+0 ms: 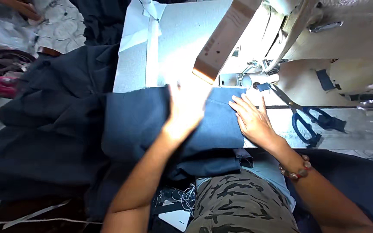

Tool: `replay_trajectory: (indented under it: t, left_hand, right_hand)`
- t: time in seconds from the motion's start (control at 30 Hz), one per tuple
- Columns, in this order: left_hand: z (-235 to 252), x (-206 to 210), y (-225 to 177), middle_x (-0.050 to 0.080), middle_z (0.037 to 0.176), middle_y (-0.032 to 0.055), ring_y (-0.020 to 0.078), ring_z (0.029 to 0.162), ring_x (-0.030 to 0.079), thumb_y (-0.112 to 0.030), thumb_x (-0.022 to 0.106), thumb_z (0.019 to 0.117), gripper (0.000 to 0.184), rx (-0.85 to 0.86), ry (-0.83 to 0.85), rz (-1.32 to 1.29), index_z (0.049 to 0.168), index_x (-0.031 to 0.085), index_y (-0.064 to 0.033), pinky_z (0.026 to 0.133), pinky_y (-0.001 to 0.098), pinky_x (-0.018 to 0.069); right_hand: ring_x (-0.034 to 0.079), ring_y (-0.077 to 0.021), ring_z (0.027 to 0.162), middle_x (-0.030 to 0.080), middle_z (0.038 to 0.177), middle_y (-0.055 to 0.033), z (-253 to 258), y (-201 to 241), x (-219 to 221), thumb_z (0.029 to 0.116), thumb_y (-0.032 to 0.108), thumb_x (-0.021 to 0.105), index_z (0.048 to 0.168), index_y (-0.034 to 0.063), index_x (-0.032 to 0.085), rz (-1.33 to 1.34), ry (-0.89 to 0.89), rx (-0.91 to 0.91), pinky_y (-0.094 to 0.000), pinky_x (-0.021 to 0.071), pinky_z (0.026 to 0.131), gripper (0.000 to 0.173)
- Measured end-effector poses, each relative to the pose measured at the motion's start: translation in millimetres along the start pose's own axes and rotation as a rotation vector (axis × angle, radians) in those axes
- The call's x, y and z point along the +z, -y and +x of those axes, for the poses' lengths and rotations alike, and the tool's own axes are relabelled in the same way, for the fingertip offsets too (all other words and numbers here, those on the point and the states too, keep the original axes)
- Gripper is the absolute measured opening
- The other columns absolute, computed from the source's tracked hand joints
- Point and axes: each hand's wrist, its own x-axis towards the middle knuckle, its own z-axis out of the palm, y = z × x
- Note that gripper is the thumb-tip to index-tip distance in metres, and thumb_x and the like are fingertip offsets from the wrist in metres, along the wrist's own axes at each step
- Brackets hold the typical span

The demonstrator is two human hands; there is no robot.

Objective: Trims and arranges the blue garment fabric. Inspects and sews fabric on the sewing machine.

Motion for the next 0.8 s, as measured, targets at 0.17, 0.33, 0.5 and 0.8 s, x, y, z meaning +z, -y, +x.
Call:
replay_trajectory:
  t: [0.17, 0.33, 0.5, 0.8]
  left_hand:
    - [-10, 66, -56, 0.033, 0.167, 0.0035, 0.0466, 0.154, 0.019, -0.063, 0.033, 0.1025, 0.068, 0.07, 0.204, -0.245, 0.157, 0.044, -0.024, 0.112, 0.0828, 0.0035]
    - [-5, 68, -58, 0.032, 0.168, 0.0036, 0.0465, 0.155, 0.019, -0.063, 0.033, 0.1024, 0.068, 0.093, 0.23, -0.231, 0.157, 0.044, -0.025, 0.112, 0.0816, 0.0048]
    - [-3, 67, -59, 0.03, 0.168, 0.0027, 0.0462, 0.155, 0.017, -0.064, 0.032, 0.1024, 0.067, 0.093, 0.259, -0.233, 0.158, 0.043, -0.0267, 0.112, 0.0815, 0.0047]
    - [-4, 68, -60, 0.033, 0.167, 0.0028, 0.0457, 0.155, 0.018, -0.063, 0.034, 0.1025, 0.066, 0.085, 0.243, -0.26, 0.156, 0.046, -0.0262, 0.113, 0.0806, 0.0035]
  right_hand:
    - [0.052, -0.0448, 0.136, 0.063, 0.136, -0.0218, 5, -26, -39, 0.0964, 0.003, 0.056, 0.117, 0.0021, 0.074, -0.026, 0.051, -0.05, -0.0757, 0.0236, 0.114, 0.028]
    - [0.039, -0.0564, 0.141, 0.062, 0.138, -0.0258, 39, -66, -54, 0.1012, 0.004, 0.047, 0.128, -0.0025, 0.067, -0.243, -0.024, 0.116, -0.0805, 0.0108, 0.114, 0.034]
    - [0.06, -0.0485, 0.114, 0.067, 0.114, -0.0287, 45, -38, -37, 0.1008, 0.012, 0.057, 0.116, -0.007, 0.067, 0.059, -0.277, 0.27, -0.0628, 0.0435, 0.096, 0.026]
    - [0.058, -0.0427, 0.111, 0.063, 0.117, -0.0277, 65, -11, -10, 0.0952, 0.014, 0.069, 0.114, -0.0054, 0.065, 0.308, -0.279, 0.537, -0.0577, 0.041, 0.098, 0.027]
